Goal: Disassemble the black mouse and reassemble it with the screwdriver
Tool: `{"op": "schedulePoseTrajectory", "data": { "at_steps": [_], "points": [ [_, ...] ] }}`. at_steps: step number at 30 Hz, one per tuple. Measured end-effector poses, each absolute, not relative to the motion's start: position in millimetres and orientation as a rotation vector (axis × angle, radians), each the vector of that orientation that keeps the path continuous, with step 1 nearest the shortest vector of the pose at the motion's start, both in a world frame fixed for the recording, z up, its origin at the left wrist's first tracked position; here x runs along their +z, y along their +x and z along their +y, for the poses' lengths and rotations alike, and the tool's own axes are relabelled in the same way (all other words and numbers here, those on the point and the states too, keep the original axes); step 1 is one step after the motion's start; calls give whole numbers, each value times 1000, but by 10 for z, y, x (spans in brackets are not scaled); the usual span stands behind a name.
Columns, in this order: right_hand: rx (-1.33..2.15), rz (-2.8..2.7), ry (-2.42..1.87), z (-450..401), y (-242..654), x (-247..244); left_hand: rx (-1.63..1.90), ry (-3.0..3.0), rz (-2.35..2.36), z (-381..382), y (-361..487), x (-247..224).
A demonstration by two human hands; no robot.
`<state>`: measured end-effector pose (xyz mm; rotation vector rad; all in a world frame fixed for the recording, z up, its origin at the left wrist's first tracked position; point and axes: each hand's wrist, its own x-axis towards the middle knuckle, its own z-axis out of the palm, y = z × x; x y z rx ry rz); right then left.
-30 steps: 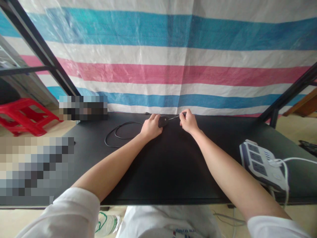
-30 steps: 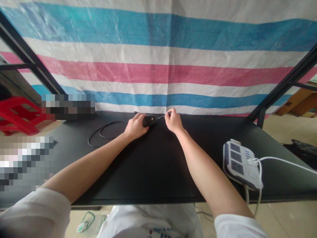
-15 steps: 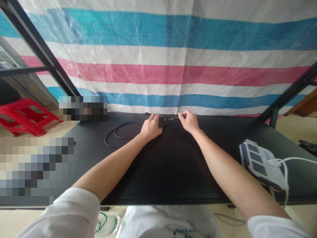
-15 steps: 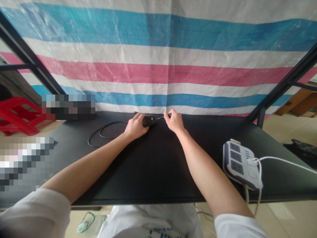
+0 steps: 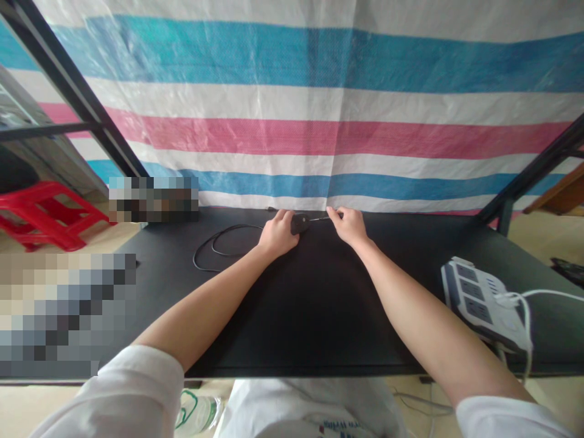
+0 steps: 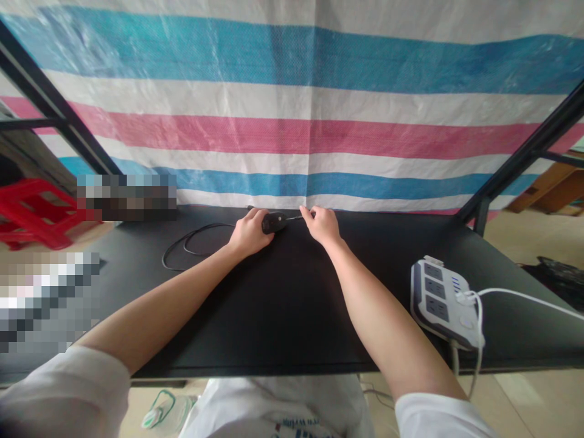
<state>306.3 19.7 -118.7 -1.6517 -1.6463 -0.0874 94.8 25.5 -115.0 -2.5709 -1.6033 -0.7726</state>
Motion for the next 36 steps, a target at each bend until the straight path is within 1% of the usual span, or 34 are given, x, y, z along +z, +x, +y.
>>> {"op": "schedulePoseTrajectory", "data": {
  "at_steps": [8,13,27,36],
  "points": [
    [67,-1607,-1506,196,3056,-1232,-764,-2563,-1589,278,945,-1173],
    [103,-1620,-1471,213,3052,-1249,-774,-2557,-1583,293,939,-1186],
    [-55,-1612,-1575,224,3084,-1232,-762,-2564,-1599,272,947,-1168],
    [-197,-1650,-1551,196,3037,-1249,-755,-2576,-1575,278,946,-1167]
  ]
}}
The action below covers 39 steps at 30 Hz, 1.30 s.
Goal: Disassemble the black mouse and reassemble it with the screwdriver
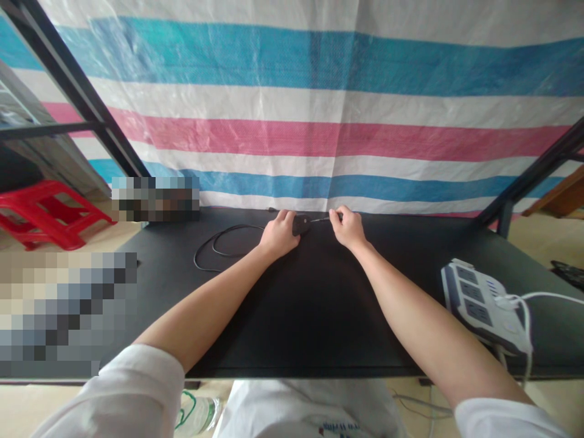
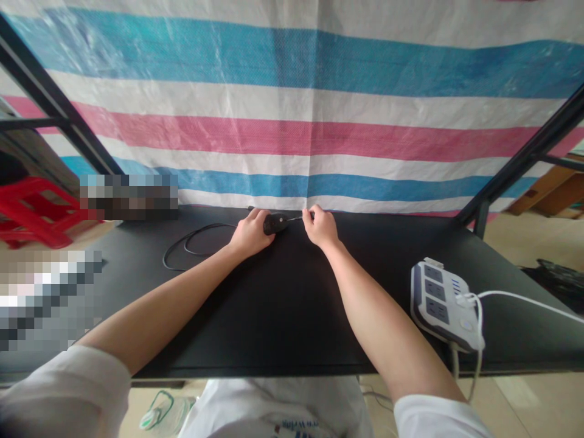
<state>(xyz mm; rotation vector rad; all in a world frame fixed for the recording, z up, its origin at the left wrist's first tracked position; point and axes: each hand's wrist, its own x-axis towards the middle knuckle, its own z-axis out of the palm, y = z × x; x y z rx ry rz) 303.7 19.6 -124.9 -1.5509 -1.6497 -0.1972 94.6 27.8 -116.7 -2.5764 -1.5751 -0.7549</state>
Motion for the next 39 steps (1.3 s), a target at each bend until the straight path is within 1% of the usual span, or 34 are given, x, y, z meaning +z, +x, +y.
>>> {"op": "schedulePoseTrajectory", "data": {
  "at_steps": [3,9,18,25,29,35,39],
  "points": [
    [-234,-1668,-1520,182,3008,-1264,-813,-2601,-1566,275,948,-1177],
    [-212,-1669,-1503,166,2985,-1271,-1102,-2562,-1592,315,965,-1205],
    [-120,-1642,-1403,138,2955,-1274,-1326,-2505,-1999,435,923,-1126],
    [-1,-1639,-1283,141,2892,-1301,-1556,-2488,-2201,512,905,-1166],
    [52,-1626,-1238,136,2852,-1306,-1716,-2602,-2167,597,886,-1222],
    [142,-1570,-1218,141,2823,-1305,-2088,-2661,-2057,617,880,-1242],
    [170,-1550,-1189,141,2801,-1304,-2137,-2612,-1992,638,878,-1258]
  ]
}}
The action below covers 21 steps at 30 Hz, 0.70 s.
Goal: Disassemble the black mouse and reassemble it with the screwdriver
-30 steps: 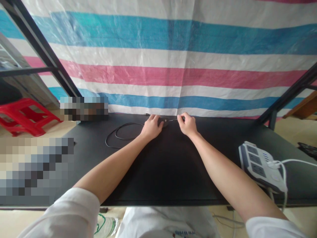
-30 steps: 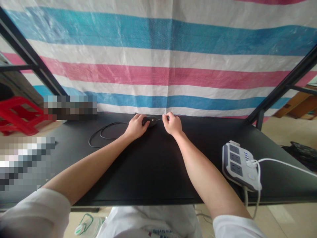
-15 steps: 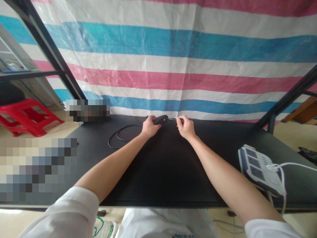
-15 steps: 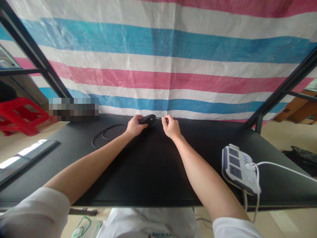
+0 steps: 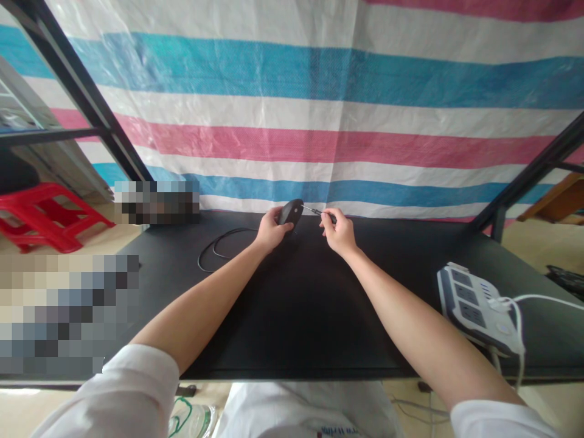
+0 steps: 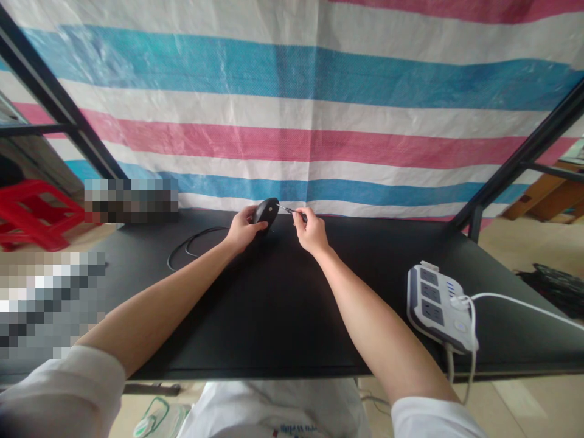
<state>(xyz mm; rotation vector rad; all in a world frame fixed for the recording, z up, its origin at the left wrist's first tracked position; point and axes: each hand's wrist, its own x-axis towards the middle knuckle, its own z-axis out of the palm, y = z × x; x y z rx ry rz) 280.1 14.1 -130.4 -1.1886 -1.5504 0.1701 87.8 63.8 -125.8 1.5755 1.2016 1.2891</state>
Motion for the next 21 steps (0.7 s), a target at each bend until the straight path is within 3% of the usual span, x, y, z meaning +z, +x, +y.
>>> {"op": "schedulePoseTrajectory", "data": {
  "at_steps": [21],
  "points": [
    [207,-1606,-1149,35,2643,-1342,1277,2080,1461,465,829,-1121]
  ]
}}
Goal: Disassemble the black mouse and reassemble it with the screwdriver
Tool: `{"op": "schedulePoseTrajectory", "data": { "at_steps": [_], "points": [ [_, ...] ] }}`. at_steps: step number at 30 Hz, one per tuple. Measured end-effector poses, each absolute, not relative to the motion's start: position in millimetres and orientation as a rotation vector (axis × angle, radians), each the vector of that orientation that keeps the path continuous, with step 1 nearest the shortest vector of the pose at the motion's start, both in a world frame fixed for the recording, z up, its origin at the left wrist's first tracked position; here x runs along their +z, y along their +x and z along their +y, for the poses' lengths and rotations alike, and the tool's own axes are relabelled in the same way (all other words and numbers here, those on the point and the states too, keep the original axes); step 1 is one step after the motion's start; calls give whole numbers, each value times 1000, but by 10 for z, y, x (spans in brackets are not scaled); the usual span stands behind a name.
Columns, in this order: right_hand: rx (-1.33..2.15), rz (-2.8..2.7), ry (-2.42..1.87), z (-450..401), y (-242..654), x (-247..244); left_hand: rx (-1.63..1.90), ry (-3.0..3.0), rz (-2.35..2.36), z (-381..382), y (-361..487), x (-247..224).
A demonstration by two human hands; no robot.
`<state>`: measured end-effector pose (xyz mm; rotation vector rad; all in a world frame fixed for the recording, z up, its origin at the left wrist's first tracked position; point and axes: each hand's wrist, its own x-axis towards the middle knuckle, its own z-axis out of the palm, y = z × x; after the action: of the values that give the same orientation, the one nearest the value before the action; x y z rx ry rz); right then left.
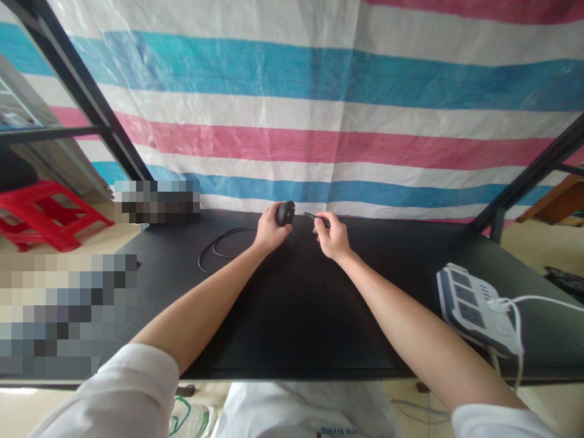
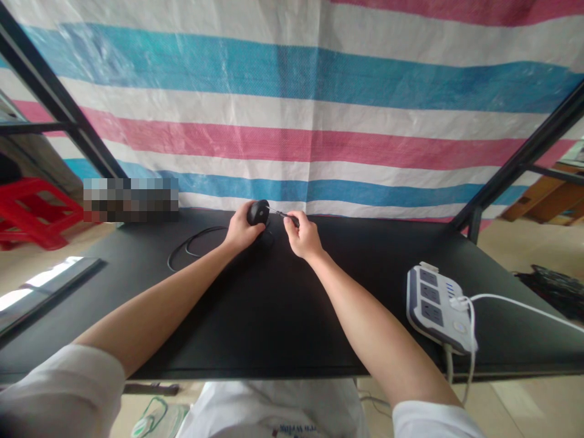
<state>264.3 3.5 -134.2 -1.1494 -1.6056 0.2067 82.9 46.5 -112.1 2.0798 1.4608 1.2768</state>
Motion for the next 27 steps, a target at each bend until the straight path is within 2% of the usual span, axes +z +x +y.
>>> {"op": "schedulePoseTrajectory", "data": {
  "at_steps": [7,27],
  "points": [
    [241,-1622,-1112,21,2639,-1361,1380,1951,1472,385,879,-1094],
    [87,-1665,-1168,68,2649,-1372,1351,2172,1568,476,843,-1201]
  ]
}}
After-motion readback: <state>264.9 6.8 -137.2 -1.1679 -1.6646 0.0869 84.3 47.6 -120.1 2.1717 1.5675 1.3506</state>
